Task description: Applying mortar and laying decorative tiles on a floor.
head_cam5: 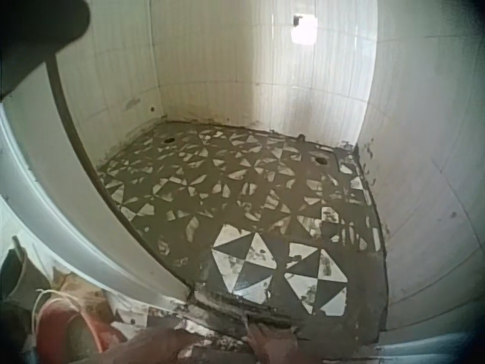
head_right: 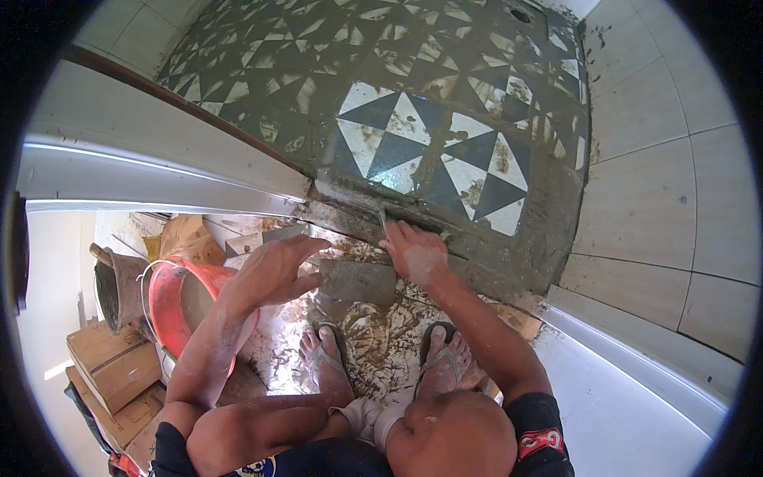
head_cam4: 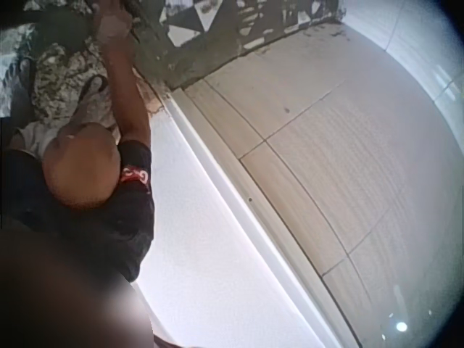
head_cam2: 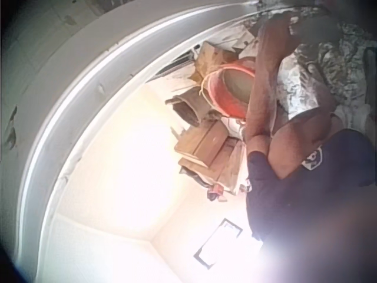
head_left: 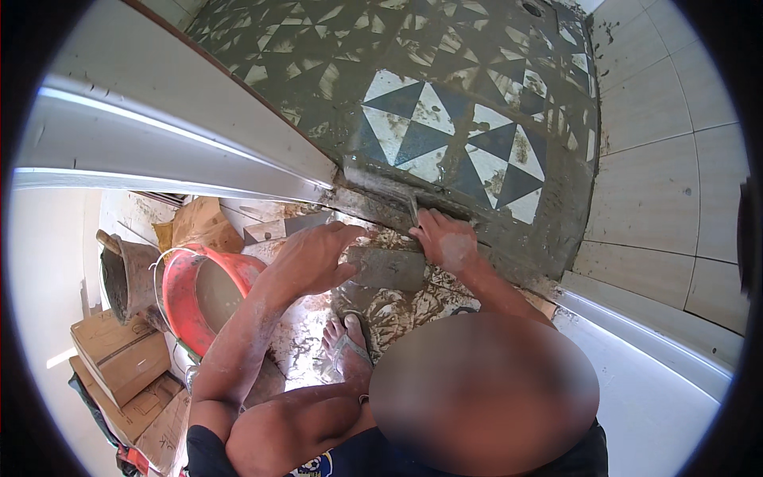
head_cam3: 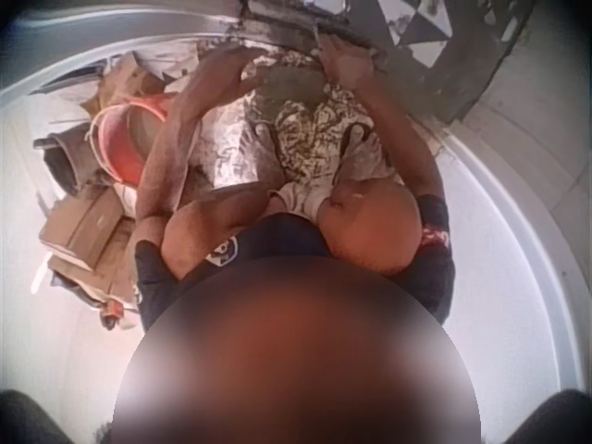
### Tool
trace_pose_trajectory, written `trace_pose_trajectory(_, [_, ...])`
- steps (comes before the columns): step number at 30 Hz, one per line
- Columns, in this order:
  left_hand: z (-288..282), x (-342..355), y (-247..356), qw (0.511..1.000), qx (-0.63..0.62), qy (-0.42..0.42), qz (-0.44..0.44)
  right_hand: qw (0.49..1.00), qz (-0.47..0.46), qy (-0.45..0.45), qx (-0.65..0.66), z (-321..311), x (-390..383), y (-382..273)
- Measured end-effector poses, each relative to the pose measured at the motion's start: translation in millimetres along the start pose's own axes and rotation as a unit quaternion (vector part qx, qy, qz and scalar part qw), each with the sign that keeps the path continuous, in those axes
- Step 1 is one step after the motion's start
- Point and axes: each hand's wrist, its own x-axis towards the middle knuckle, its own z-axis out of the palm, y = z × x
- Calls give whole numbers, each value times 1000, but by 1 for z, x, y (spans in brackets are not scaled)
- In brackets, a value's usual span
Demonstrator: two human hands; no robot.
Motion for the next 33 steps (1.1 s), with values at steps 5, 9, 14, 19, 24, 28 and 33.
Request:
trace_pose_trajectory(5, [-3,-2,-2,1000,-4,-8,-2,999,36,-21,-8,-8,-3,-6])
trace_pose_trajectory(9, [-1,2,0,1000,-8,-16,6,997,65,-30,0,-17,-3,-9])
trace_pose_trajectory(14, [-2,6,-4,999,-32,1,2,997,45,53,23,-29,-8,-7])
trace_pose_trajectory(19, [-2,7,-10,999,-24,18,14,996,80,36,-23,-59,-49,33])
trace_pose_trajectory(24, [-2,10,-7,1000,-12,-5,5,993,96,48,-53,-61,-93,72])
trace_pose_trajectory(28, [2,11,-5,1000,-21,-18,8,992,108,29,-50,-53,-100,79])
trace_pose_trajectory(33, [2,14,-1,1000,-13,-21,4,991,127,14,-34,-43,-87,57])
